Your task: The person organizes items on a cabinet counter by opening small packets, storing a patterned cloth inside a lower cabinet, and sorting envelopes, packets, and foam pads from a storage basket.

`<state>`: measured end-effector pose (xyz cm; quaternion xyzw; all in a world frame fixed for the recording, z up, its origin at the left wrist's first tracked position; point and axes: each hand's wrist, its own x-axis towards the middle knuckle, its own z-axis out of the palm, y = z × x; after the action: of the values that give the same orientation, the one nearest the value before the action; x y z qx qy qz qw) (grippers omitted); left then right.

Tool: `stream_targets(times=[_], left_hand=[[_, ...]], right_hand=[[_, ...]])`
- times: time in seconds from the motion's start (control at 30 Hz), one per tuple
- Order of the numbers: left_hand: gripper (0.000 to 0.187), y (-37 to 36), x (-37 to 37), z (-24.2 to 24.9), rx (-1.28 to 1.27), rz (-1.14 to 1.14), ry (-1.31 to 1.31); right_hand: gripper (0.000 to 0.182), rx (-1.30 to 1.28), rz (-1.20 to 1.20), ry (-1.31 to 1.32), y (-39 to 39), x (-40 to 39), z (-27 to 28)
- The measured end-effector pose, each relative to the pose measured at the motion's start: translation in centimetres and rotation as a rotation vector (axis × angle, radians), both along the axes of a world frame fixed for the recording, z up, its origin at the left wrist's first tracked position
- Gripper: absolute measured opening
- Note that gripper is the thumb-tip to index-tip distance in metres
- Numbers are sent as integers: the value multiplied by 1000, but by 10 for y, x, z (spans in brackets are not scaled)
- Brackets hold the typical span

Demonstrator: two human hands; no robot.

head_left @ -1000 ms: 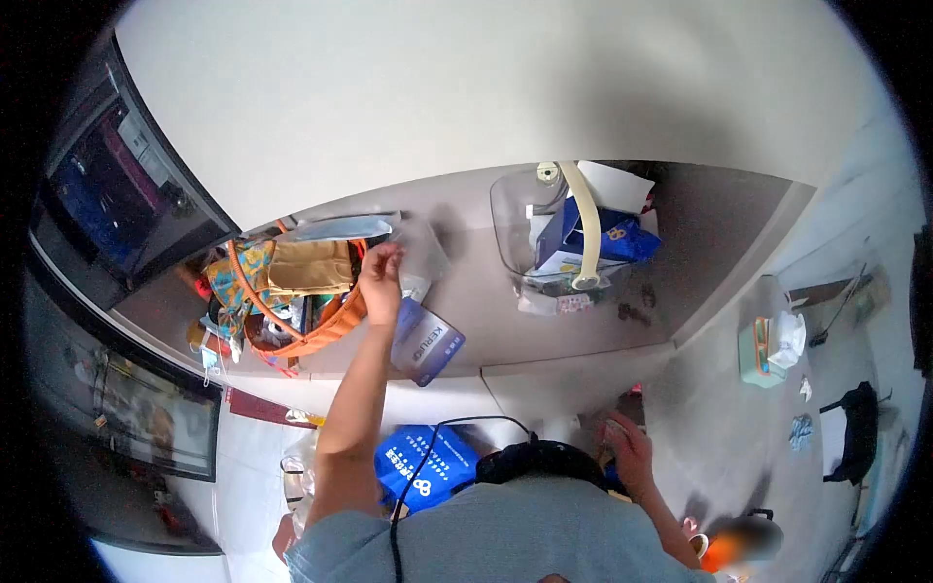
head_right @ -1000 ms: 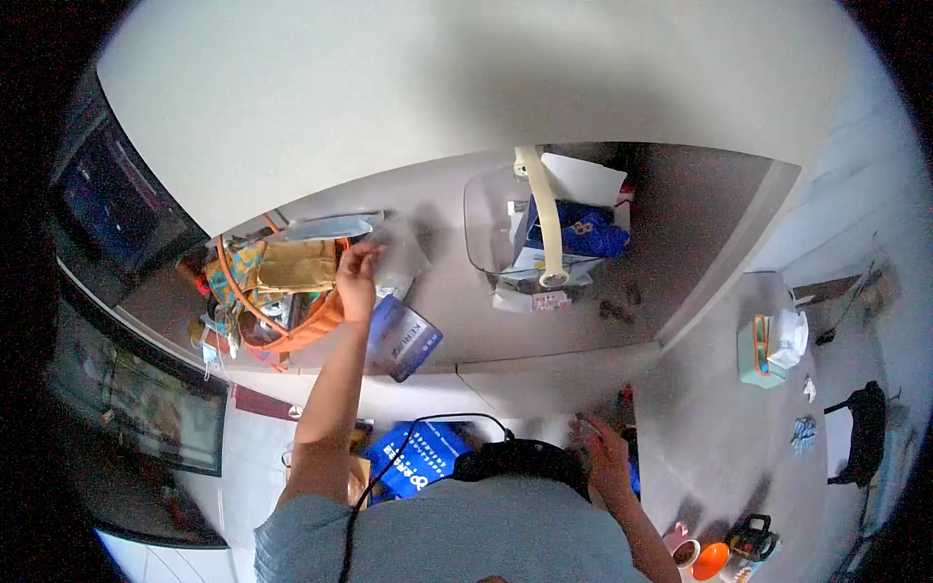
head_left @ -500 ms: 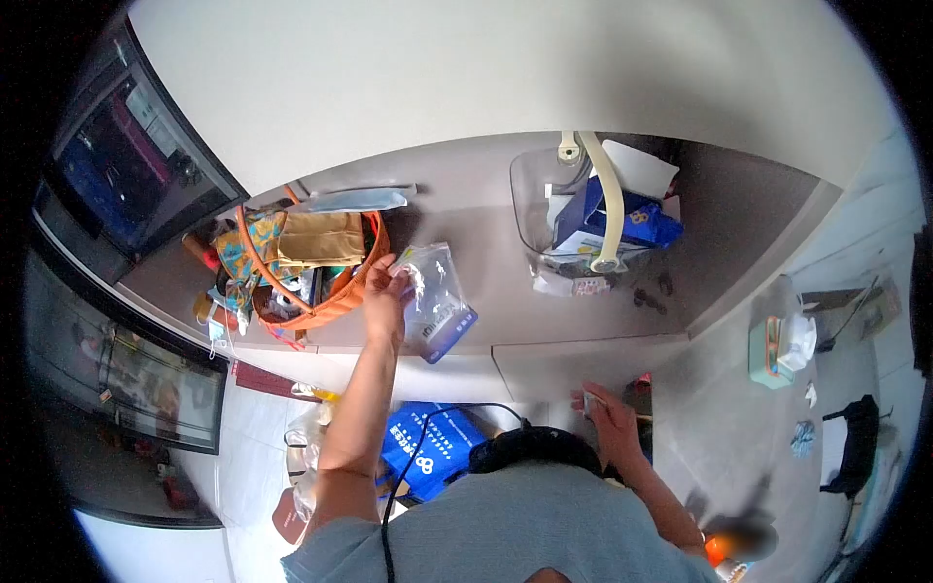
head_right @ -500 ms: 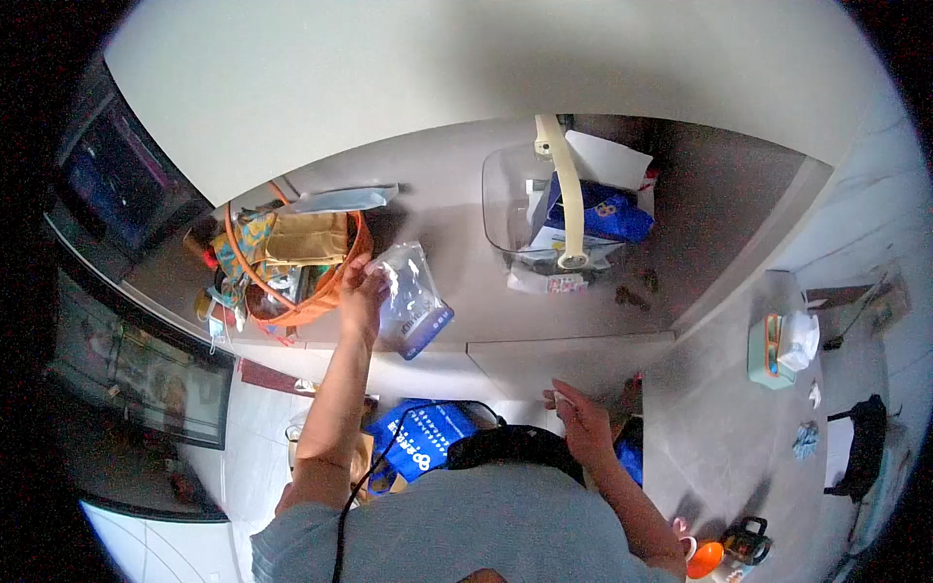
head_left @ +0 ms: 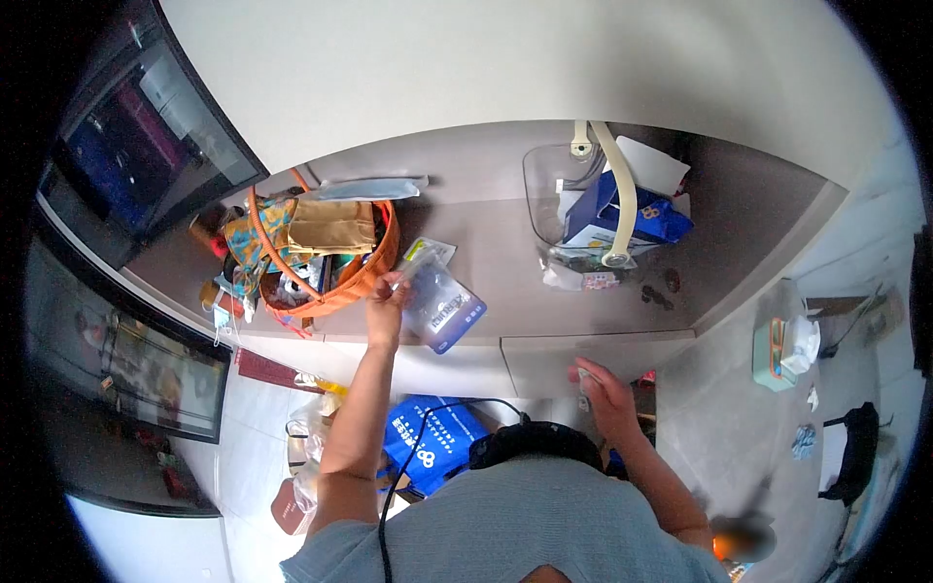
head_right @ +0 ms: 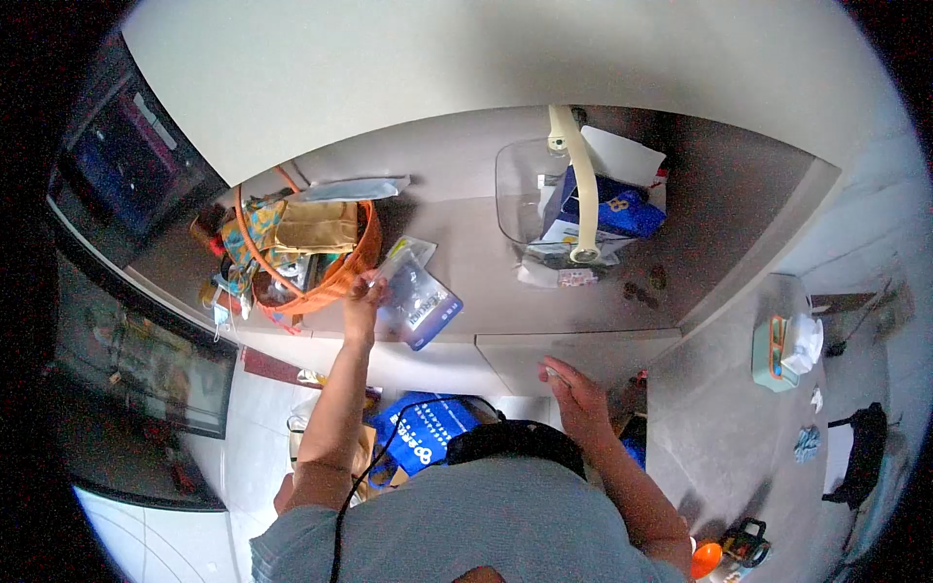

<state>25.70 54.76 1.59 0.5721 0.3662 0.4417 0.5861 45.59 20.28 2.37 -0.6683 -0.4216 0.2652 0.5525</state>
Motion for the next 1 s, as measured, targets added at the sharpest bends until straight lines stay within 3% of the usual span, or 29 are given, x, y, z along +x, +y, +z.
stream_targets(times=[0.1,0.17,0.2,0.23,0.27,0.33,0.4,0.47,0.57,0.63,0.83,0.93,1.0], left_hand=[[23,6,-5,-9,140,-26,-1],[36,0,-7,-6,510,186,316],[36,-8,-5,2,509,177,312],[42,-22,-2,15,761,289,497],[49,-37,3,29,1016,401,677],[44,-71,17,57,953,261,594],[35,-106,33,77,968,-158,403],[26,-142,50,93,903,-427,337],[25,-164,67,95,945,-596,243],[25,-168,75,96,937,-591,230],[20,-172,89,100,953,-619,240],[16,-173,93,99,860,-668,252],[14,-172,96,92,639,-653,318]], right_hand=[[33,-6,20,-3,4,1,5],[34,-10,23,-1,8,-2,15],[33,0,13,156,11,-4,19],[32,11,-2,314,12,-4,22],[32,12,-21,313,14,-2,20],[34,-19,80,236,20,4,15],[35,-14,122,206,27,2,31],[36,-6,173,175,34,-4,36],[39,137,177,276,42,-10,32],[44,98,89,119,43,-12,33],[48,212,22,16,38,-7,25],[42,227,13,178,34,-3,34],[38,238,38,297,34,3,33]])
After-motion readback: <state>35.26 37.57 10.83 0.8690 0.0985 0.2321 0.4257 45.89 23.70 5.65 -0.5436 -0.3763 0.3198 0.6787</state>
